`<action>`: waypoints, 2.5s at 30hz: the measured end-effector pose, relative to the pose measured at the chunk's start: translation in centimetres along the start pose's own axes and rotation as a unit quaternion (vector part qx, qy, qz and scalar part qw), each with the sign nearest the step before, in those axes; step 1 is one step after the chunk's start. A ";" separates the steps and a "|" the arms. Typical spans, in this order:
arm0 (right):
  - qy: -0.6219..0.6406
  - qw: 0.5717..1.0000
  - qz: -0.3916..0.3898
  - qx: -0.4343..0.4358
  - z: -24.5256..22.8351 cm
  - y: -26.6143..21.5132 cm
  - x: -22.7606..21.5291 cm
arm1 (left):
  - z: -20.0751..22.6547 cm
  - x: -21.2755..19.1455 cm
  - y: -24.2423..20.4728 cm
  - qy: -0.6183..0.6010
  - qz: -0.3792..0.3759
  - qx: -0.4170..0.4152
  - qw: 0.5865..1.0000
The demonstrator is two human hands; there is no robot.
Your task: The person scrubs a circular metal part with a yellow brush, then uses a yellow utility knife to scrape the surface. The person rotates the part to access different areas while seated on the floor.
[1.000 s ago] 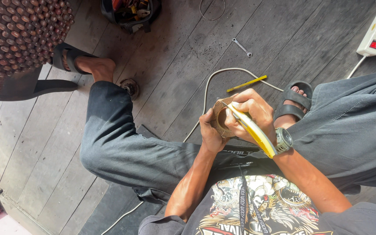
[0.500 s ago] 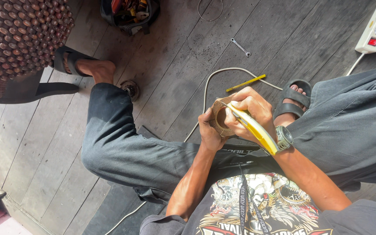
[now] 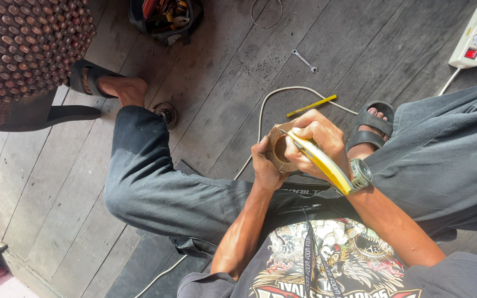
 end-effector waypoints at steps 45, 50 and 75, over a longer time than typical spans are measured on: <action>0.122 0.977 0.119 0.131 0.7 0.7 -2.6 | 1.1 5.2 -1.5 -0.005 -0.085 -0.056 0.995; 0.132 0.972 0.125 0.149 1.3 0.5 -2.4 | 1.2 5.1 -1.5 -0.041 -0.093 -0.082 0.991; 0.007 0.978 0.149 0.144 5.1 0.0 -3.4 | 2.7 7.3 -1.1 0.287 0.081 0.118 0.947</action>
Point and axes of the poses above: each hand's wrist, its own y-axis towards the middle knuckle, its own x-axis out of the palm, z = x × y, the point moved 8 cm from there along y, towards the middle knuckle, and after that the axes turned 12 degrees about z, right-handed, at the moved point
